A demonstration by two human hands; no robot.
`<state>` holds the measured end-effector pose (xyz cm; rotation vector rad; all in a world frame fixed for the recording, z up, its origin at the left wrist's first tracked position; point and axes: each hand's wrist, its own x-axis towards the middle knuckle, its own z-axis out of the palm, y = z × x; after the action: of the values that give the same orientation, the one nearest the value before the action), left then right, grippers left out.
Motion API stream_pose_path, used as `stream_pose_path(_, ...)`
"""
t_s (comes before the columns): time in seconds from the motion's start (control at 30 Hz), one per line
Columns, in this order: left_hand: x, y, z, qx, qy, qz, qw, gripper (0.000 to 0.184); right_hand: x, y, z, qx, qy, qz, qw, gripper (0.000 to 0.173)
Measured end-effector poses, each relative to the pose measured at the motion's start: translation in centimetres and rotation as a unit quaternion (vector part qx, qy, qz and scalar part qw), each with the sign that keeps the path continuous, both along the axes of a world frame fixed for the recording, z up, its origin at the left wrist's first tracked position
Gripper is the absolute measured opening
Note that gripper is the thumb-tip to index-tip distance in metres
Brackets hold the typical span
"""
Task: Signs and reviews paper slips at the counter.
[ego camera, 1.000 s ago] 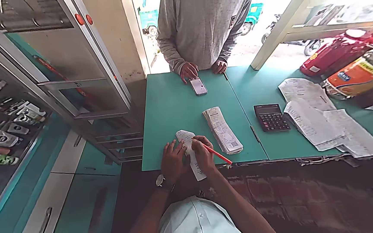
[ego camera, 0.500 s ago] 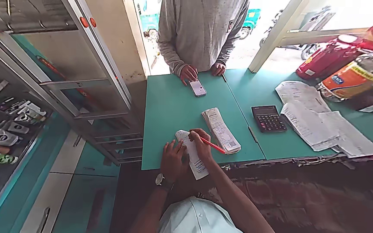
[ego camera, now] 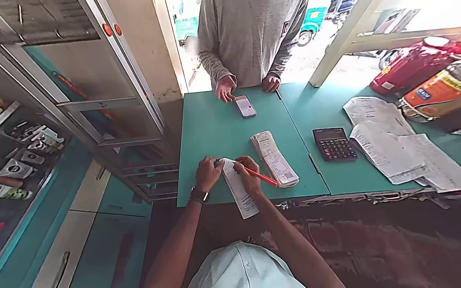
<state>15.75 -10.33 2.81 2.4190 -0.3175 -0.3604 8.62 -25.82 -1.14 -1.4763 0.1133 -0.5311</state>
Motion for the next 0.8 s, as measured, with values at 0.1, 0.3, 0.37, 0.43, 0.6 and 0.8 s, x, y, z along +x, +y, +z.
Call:
stream_pose_path(0.1, 0.2, -0.3, 0.4, -0.027, 0.013, 0.003, 1.000, 0.038, 0.0, -0.1, -0.2, -0.006, -0.005, -0.002, 1.000, 0.010)
stream_pose_path(0.3, 0.0, -0.8, -0.8, -0.234, 0.065, 0.016, 0.970, 0.027, -0.1, 0.0, 0.2, 0.008, -0.005, 0.012, 1.000, 0.014)
stream_pose_path(0.37, 0.1, -0.9, -1.6, -0.305, 0.098, 0.024, 0.947, 0.024, -0.1, 0.1, 0.2, 0.006, -0.006, 0.015, 1.000, 0.016)
stream_pose_path(0.43, 0.2, -0.9, -1.9, -0.326, 0.108, 0.031, 0.939, 0.026, -0.1, 0.2, 0.1, -0.009, -0.003, 0.007, 1.000, 0.012)
stream_pose_path(0.6, 0.1, -0.6, -2.2, -0.327, 0.102, 0.035, 0.939, 0.026, -0.1, 0.5, -0.3, -0.108, 0.015, -0.036, 0.993, 0.007)
stream_pose_path(0.8, 0.1, -0.5, -2.3, -0.330, 0.096, 0.035, 0.938, 0.026, -0.3, 1.2, 0.0, -0.172, 0.028, -0.034, 0.984, 0.008)
